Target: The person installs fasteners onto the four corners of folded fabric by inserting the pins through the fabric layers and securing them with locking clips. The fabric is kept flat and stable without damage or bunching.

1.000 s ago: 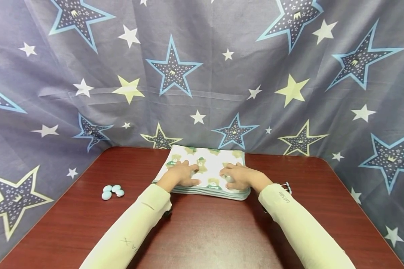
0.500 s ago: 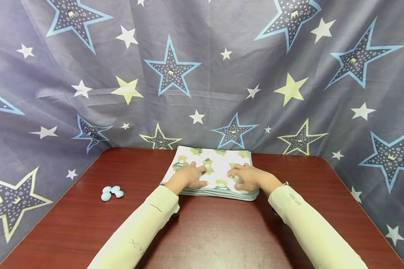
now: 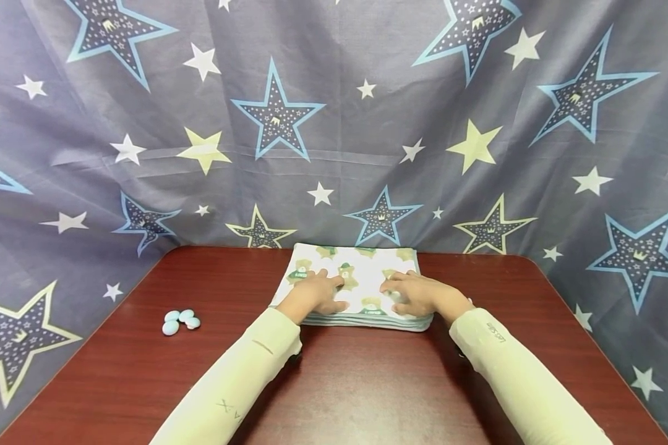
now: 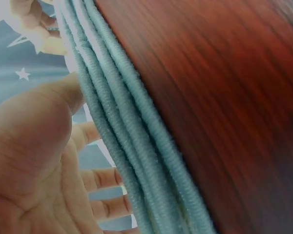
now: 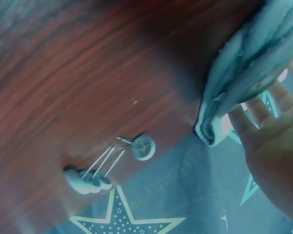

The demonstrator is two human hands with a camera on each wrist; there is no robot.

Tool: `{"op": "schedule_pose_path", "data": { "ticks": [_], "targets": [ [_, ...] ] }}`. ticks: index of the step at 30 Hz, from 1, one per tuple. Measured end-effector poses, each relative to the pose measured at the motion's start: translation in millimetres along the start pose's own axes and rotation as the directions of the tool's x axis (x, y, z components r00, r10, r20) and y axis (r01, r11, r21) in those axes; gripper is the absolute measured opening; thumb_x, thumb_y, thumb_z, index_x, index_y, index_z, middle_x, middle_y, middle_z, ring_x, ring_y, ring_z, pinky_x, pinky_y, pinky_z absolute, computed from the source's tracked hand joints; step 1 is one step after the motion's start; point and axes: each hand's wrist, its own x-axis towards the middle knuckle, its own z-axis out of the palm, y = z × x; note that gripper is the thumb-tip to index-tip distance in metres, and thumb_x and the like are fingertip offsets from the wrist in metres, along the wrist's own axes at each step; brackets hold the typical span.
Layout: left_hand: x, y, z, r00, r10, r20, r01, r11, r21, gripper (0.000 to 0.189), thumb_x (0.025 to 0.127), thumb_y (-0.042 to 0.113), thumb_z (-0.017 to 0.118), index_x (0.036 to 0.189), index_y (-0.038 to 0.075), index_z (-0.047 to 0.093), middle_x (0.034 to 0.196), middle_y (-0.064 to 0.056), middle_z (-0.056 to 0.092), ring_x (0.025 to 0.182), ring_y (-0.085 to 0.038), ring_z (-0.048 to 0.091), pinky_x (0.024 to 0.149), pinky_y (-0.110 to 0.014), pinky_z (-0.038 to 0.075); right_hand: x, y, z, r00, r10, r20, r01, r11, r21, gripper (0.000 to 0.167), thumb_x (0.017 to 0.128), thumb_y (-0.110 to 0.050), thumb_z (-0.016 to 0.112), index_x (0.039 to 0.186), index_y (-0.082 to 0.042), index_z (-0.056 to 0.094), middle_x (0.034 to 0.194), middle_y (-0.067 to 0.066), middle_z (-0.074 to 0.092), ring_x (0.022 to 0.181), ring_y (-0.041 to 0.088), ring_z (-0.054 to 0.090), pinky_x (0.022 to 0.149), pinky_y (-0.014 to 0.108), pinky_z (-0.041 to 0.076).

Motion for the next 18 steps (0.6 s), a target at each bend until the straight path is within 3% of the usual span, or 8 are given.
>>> {"op": "schedule_pose_path", "data": {
  "ticks": [7,12,15,18],
  "targets": [
    [-0.3,5.2,-1.9,0.999,0.03,-0.016,-0.029,0.999,0.042,0.061,0.096,0.057,0.062,0.147,0.025,0.053,0.149,-0.013,0.047,0.134,-0.037,0.046,0.099,-0.057,0.048,0.5,0.6,0.5,1.0,0.023,0.0,-0.023,0.999,0.038,0.04,0.092,-0.013,0.073,0.13,-0.003,0.063,0.134,0.022,0.059,0.128,0.041,0.053,0.106,0.061,0.037],
    [3.5,13.8,0.1,0.993,0.087,-0.077,-0.078,0.991,0.109,0.056,0.097,0.049,0.064,0.144,0.02,0.057,0.148,-0.01,0.051,0.131,-0.035,0.051,0.097,-0.053,0.05,-3.4,-0.4,-4.7,0.998,0.066,-0.025,-0.064,0.996,0.068,0.042,0.093,-0.017,0.074,0.13,-0.001,0.066,0.13,0.02,0.065,0.123,0.039,0.059,0.105,0.055,0.044],
    [5.5,21.2,0.9,0.978,0.169,-0.121,-0.155,0.98,0.122,0.048,0.098,0.045,0.063,0.139,0.02,0.06,0.151,-0.008,0.05,0.132,-0.034,0.051,0.095,-0.053,0.051,-9.8,-1.5,-10.8,0.989,0.144,-0.037,-0.14,0.985,0.099,0.042,0.093,-0.021,0.075,0.13,-0.003,0.068,0.125,0.016,0.069,0.119,0.033,0.063,0.102,0.05,0.048],
    [5.7,28.7,1.5,0.952,0.268,-0.149,-0.25,0.959,0.133,0.036,0.1,0.042,0.062,0.128,0.02,0.064,0.14,-0.006,0.057,0.126,-0.032,0.055,0.091,-0.051,0.054,-16.8,-1.9,-16.9,0.979,0.201,-0.043,-0.195,0.974,0.114,0.04,0.095,-0.025,0.075,0.129,-0.005,0.07,0.122,0.013,0.071,0.114,0.028,0.065,0.098,0.048,0.05]
  ]
}}
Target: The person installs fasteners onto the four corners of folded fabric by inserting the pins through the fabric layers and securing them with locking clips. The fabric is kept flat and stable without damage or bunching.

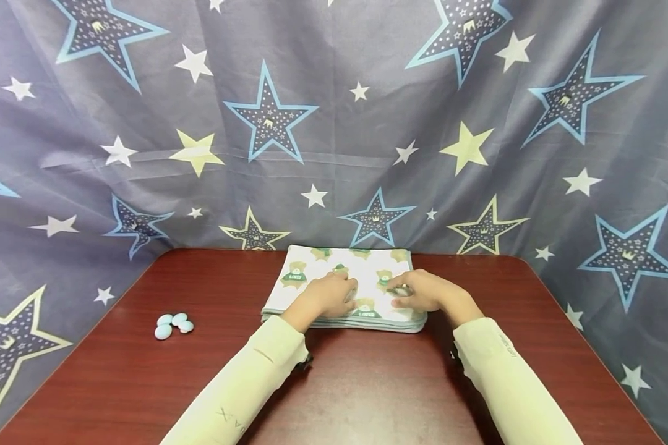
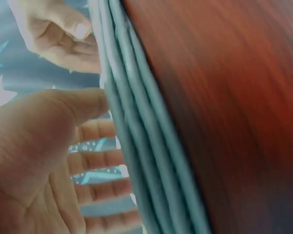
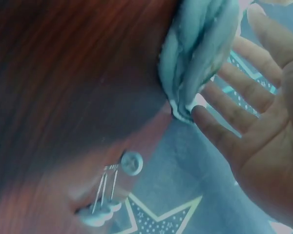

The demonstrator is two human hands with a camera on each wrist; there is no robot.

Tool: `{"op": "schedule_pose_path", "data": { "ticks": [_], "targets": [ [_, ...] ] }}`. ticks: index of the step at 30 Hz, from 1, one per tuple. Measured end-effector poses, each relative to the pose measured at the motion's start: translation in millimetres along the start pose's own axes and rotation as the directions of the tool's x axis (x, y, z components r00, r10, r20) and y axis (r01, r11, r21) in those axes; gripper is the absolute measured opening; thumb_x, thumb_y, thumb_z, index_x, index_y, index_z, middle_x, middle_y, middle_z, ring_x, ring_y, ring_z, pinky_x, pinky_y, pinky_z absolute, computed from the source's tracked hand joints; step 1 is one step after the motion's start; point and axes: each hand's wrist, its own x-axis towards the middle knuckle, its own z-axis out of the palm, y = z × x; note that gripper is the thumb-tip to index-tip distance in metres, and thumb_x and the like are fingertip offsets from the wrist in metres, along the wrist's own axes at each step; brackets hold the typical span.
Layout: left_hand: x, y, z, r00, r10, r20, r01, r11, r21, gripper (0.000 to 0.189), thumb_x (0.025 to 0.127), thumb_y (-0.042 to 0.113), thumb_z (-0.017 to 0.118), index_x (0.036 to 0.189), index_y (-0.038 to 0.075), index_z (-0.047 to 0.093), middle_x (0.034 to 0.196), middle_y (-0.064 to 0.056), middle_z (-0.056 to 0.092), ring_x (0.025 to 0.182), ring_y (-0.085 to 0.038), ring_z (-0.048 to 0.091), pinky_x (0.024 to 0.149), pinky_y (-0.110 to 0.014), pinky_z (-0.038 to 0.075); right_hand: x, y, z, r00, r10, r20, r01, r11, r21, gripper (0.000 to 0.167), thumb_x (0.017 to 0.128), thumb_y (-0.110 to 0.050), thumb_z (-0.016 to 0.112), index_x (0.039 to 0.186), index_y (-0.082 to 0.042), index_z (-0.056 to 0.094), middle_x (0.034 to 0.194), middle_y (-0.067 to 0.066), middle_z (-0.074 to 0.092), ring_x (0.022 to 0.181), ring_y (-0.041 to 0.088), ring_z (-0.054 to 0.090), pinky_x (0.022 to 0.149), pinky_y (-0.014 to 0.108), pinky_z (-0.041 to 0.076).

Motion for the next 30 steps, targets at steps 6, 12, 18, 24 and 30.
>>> {"op": "schedule_pose_path", "data": {
  "ticks": [6,12,18,24,30],
  "targets": [
    [7.1,13.0,1.8,0.982,0.181,-0.052,-0.181,0.983,-0.006,0.029,0.101,0.046,0.06,0.118,0.023,0.064,0.116,0.001,0.06,0.108,-0.024,0.06,0.085,-0.043,0.054,-13.7,0.8,-9.2,0.999,0.019,-0.05,-0.02,1.0,-0.014,0.037,0.095,-0.025,0.074,0.124,-0.003,0.071,0.119,0.012,0.071,0.109,0.028,0.066,0.094,0.048,0.051],
    [13.5,24.5,3.5,0.947,0.316,-0.053,-0.318,0.947,-0.042,0.039,0.098,0.049,0.065,0.128,0.023,0.067,0.125,0.002,0.062,0.112,-0.022,0.059,0.092,-0.038,0.052,-32.6,6.6,-17.0,0.994,0.061,-0.086,-0.061,0.998,-0.003,0.036,0.096,-0.023,0.073,0.124,0.0,0.07,0.12,0.015,0.071,0.115,0.034,0.065,0.098,0.053,0.049],
    [15.3,30.2,6.7,0.938,0.343,-0.054,-0.347,0.935,-0.076,0.04,0.092,0.052,0.073,0.121,0.024,0.07,0.122,0.006,0.063,0.112,-0.018,0.058,0.091,-0.034,0.051,-51.4,15.0,-22.8,0.985,0.14,-0.096,-0.139,0.99,0.018,0.037,0.1,-0.024,0.068,0.127,0.0,0.067,0.121,0.016,0.071,0.113,0.034,0.066,0.097,0.054,0.049],
    [17.7,35.5,8.4,0.916,0.396,-0.067,-0.401,0.912,-0.09,0.023,0.095,0.037,0.074,0.111,0.021,0.073,0.107,0.005,0.064,0.1,-0.011,0.06,0.088,-0.025,0.049,-70.2,24.8,-26.8,0.97,0.217,-0.105,-0.217,0.976,0.016,0.035,0.1,-0.022,0.068,0.128,-0.002,0.067,0.12,0.019,0.07,0.113,0.037,0.065,0.095,0.056,0.05],
    [19.4,43.9,9.7,0.912,0.404,-0.067,-0.409,0.908,-0.092,0.016,0.097,0.029,0.071,0.112,0.024,0.073,0.1,0.007,0.063,0.094,-0.008,0.059,0.081,-0.025,0.05,-77.1,34.9,-24.8,0.975,0.199,-0.102,-0.202,0.979,-0.026,0.027,0.095,-0.008,0.07,0.12,0.001,0.069,0.105,0.014,0.074,0.1,0.031,0.069,0.087,0.051,0.054]
  ]
}}
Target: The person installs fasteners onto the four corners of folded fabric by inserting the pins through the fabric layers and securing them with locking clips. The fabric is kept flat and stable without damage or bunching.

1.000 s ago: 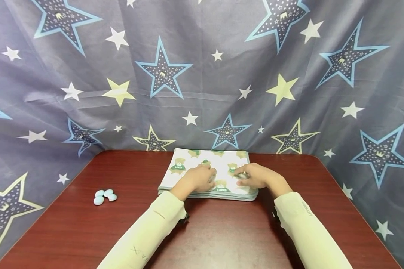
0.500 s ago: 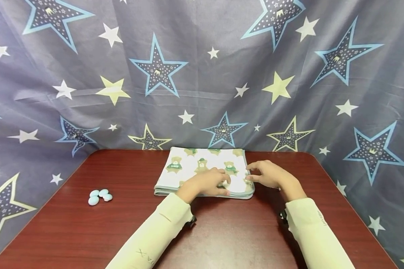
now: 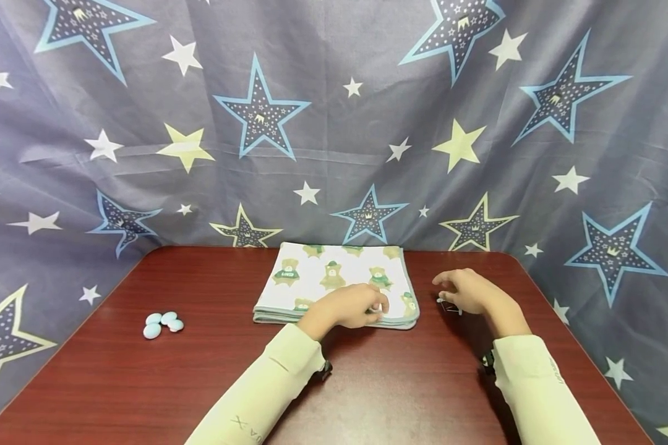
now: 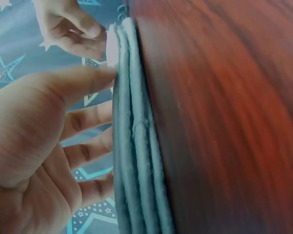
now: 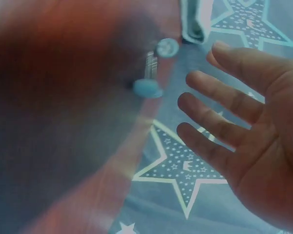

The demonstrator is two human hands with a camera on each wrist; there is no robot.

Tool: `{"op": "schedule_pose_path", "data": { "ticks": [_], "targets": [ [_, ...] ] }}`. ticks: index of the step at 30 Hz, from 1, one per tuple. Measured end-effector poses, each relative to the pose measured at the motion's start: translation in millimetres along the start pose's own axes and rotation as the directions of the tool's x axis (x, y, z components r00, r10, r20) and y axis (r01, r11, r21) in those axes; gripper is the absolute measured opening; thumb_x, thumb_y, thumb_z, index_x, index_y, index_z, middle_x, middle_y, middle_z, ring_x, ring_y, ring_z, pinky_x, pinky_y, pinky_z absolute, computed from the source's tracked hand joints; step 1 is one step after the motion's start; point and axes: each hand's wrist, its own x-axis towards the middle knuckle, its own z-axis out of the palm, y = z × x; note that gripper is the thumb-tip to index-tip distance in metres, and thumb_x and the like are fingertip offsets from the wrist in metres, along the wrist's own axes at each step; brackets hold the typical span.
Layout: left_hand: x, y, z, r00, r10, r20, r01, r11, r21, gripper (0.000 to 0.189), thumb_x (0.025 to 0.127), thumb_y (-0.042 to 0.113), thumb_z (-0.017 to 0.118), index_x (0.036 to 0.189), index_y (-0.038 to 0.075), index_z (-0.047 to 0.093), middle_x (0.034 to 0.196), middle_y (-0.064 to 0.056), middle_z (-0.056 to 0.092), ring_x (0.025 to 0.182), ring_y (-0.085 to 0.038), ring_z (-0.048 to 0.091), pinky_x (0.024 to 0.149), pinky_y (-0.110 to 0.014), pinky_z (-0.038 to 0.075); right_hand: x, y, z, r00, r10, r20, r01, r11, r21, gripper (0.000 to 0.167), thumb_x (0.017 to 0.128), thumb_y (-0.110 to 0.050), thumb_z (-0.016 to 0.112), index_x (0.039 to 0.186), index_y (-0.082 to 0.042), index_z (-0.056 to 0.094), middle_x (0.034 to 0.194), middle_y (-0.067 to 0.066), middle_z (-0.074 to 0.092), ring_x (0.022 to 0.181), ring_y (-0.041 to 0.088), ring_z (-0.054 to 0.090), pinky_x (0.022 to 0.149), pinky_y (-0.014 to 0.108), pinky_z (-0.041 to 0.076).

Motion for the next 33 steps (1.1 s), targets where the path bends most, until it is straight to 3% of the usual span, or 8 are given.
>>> {"op": "schedule_pose_path", "data": {
  "ticks": [7,15,20,24,29,33],
  "targets": [
    [-2.1,9.7,-5.2,0.999,-0.032,0.034,0.032,0.999,0.006,0.019,0.094,0.03,0.076,0.111,0.023,0.073,0.1,0.006,0.063,0.093,-0.01,0.06,0.082,-0.027,0.05,1.7,4.4,8.8,0.997,-0.061,0.051,0.063,0.997,-0.037,0.017,0.091,-0.001,0.071,0.107,-0.004,0.073,0.091,0.001,0.073,0.078,0.008,0.06,0.072,0.035,0.052],
    [-1.9,9.6,-3.4,1.0,-0.015,-0.008,0.014,0.999,-0.028,0.015,0.099,0.017,0.066,0.109,0.021,0.076,0.102,0.009,0.071,0.094,-0.008,0.066,0.084,-0.024,0.052,8.5,2.7,13.9,0.996,-0.045,0.081,0.053,0.994,-0.097,0.016,0.09,-0.004,0.074,0.106,-0.007,0.076,0.092,-0.001,0.072,0.081,0.012,0.065,0.075,0.041,0.056],
    [-3.2,10.2,-5.0,0.999,-0.047,-0.009,0.047,0.999,-0.021,0.025,0.101,0.01,0.059,0.119,0.02,0.074,0.118,0.006,0.072,0.109,-0.015,0.067,0.091,-0.028,0.053,12.4,3.0,18.4,0.997,-0.05,0.06,0.061,0.98,-0.188,0.012,0.087,-0.003,0.075,0.095,-0.011,0.076,0.089,-0.001,0.072,0.081,0.017,0.068,0.073,0.044,0.056],
    [-2.6,9.1,-3.7,0.998,-0.056,-0.025,0.056,0.998,-0.018,0.026,0.101,0.011,0.06,0.12,0.02,0.074,0.119,0.005,0.071,0.11,-0.018,0.067,0.09,-0.032,0.055,13.7,2.0,20.9,0.997,-0.069,0.038,0.076,0.965,-0.251,0.012,0.085,-0.005,0.076,0.091,-0.015,0.075,0.088,-0.004,0.072,0.081,0.018,0.068,0.071,0.046,0.055],
    [-0.9,5.6,-1.4,0.994,-0.075,-0.083,0.071,0.996,-0.045,0.023,0.098,0.014,0.064,0.118,0.021,0.075,0.116,0.006,0.072,0.107,-0.018,0.068,0.086,-0.036,0.056,13.2,-3.8,18.3,0.996,-0.082,-0.027,0.073,0.969,-0.237,0.015,0.085,-0.003,0.073,0.091,-0.017,0.073,0.085,-0.007,0.068,0.078,0.013,0.062,0.067,0.043,0.051],
    [0.4,2.2,-0.4,0.988,-0.075,-0.132,0.066,0.995,-0.072,0.02,0.098,0.016,0.067,0.116,0.019,0.076,0.113,0.005,0.074,0.105,-0.015,0.068,0.088,-0.032,0.055,13.4,-9.3,14.2,0.989,-0.109,-0.102,0.085,0.974,-0.209,0.016,0.086,-0.002,0.069,0.099,-0.012,0.075,0.087,-0.004,0.064,0.078,0.014,0.059,0.064,0.042,0.05]
  ]
}}
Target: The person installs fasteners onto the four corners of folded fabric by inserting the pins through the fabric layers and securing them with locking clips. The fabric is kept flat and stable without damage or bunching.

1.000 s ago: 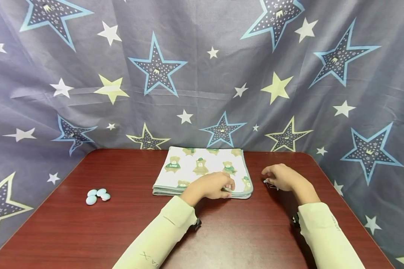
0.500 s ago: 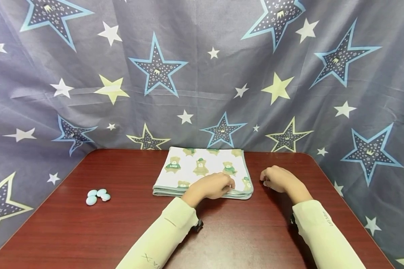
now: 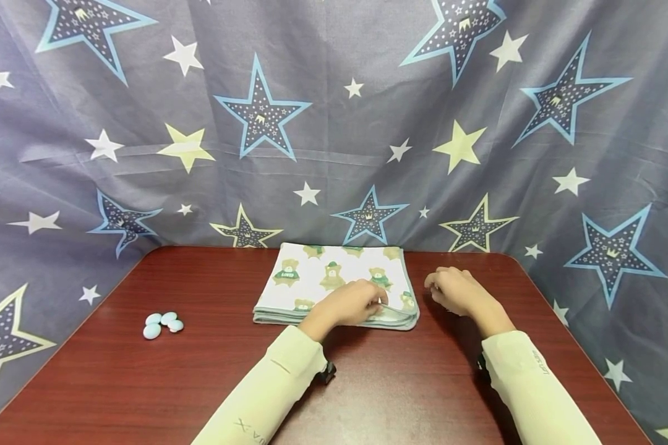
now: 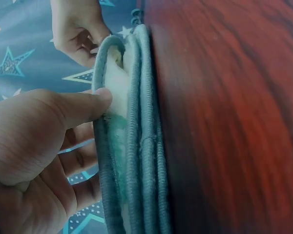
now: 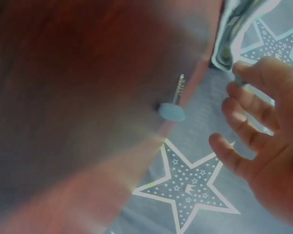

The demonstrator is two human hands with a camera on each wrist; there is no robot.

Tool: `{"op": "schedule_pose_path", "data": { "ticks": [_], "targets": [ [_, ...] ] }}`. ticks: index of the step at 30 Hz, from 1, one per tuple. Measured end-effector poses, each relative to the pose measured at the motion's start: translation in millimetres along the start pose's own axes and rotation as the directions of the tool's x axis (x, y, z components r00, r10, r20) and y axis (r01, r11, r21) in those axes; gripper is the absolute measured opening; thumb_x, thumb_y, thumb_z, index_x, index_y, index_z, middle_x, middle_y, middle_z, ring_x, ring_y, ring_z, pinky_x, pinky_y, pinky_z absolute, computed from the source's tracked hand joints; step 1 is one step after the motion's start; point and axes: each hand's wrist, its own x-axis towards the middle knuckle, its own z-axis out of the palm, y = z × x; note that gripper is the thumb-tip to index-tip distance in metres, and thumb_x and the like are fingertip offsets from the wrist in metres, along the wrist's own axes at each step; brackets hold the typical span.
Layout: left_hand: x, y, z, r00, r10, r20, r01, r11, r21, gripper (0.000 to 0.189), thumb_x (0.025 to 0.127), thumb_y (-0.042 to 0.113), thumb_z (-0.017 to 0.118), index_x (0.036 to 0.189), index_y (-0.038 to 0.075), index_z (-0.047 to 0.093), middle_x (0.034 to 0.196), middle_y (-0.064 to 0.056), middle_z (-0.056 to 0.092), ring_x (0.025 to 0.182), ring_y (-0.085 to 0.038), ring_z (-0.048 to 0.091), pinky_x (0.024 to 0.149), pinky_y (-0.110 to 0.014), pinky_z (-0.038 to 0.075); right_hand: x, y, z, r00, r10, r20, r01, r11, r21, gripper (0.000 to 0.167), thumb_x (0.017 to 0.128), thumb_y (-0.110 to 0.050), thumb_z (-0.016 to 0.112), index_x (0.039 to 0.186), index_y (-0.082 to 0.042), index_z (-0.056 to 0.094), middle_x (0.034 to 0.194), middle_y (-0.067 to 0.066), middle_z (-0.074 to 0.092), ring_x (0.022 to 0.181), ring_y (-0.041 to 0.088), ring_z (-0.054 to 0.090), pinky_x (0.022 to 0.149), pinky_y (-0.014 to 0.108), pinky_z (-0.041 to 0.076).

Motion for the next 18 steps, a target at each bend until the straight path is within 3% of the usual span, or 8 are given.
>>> {"op": "schedule_pose_path", "data": {
  "ticks": [8,13,18],
  "targets": [
    [0.3,-5.0,-4.8,0.999,0.004,-0.042,-0.007,0.998,-0.062,0.017,0.1,0.019,0.067,0.114,0.016,0.076,0.1,0.005,0.074,0.091,-0.01,0.066,0.083,-0.026,0.052,4.8,-2.1,-3.6,0.999,0.006,-0.037,-0.004,0.999,0.046,0.013,0.092,-0.002,0.069,0.101,-0.006,0.076,0.092,0.002,0.062,0.079,0.016,0.058,0.068,0.037,0.051],
    [0.7,-10.4,-4.6,0.998,0.015,-0.059,-0.02,0.997,-0.08,0.016,0.1,0.018,0.067,0.112,0.016,0.076,0.096,0.005,0.072,0.085,-0.006,0.063,0.08,-0.023,0.05,9.0,-3.7,-4.7,0.997,-0.006,-0.076,0.012,0.997,0.081,0.011,0.089,-0.001,0.073,0.096,-0.01,0.074,0.088,-0.001,0.061,0.079,0.014,0.056,0.071,0.037,0.05],
    [1.3,-14.1,-5.0,0.996,-0.012,-0.086,0.0,0.99,-0.139,0.014,0.1,0.017,0.068,0.111,0.014,0.075,0.095,0.003,0.072,0.087,-0.008,0.064,0.081,-0.023,0.05,13.1,-10.9,-8.7,0.993,-0.016,-0.113,0.026,0.996,0.087,0.011,0.088,-0.005,0.077,0.092,-0.013,0.071,0.082,-0.007,0.055,0.076,0.011,0.052,0.069,0.035,0.046]
  ]
}}
